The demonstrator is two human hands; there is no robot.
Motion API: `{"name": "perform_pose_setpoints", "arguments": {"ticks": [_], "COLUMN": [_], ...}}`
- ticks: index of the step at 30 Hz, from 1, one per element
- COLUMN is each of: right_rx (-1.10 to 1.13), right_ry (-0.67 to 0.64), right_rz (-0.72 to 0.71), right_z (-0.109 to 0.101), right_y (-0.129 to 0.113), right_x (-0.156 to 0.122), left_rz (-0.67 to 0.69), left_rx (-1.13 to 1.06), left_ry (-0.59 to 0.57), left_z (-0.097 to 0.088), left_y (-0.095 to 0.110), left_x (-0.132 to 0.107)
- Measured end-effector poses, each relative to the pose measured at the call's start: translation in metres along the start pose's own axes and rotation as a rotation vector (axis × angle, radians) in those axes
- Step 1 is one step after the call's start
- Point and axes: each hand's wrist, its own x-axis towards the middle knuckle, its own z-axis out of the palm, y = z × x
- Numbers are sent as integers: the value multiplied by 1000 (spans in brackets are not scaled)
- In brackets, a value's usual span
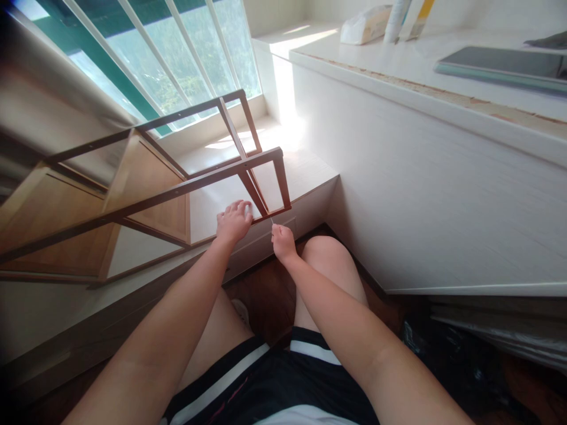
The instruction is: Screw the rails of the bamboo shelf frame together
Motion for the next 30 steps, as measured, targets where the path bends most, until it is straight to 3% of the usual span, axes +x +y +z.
{"name": "perform_pose_setpoints", "arguments": {"ticks": [4,9,30], "right_rx": [524,805,1030], "right_ry": [-148,-270,-406], "right_rz": [217,314,409], "right_z": [4,3,-2], "right_y": [-1,-4,-7], "right_x": [-2,-6,-10], "left_rz": [7,1,20], "left_rx": [6,12,-16], "left_ry": [-3,-2,38], "left_z": [0,0,4], "left_y": [0,1,-3], "left_x": [0,-1,1]}}
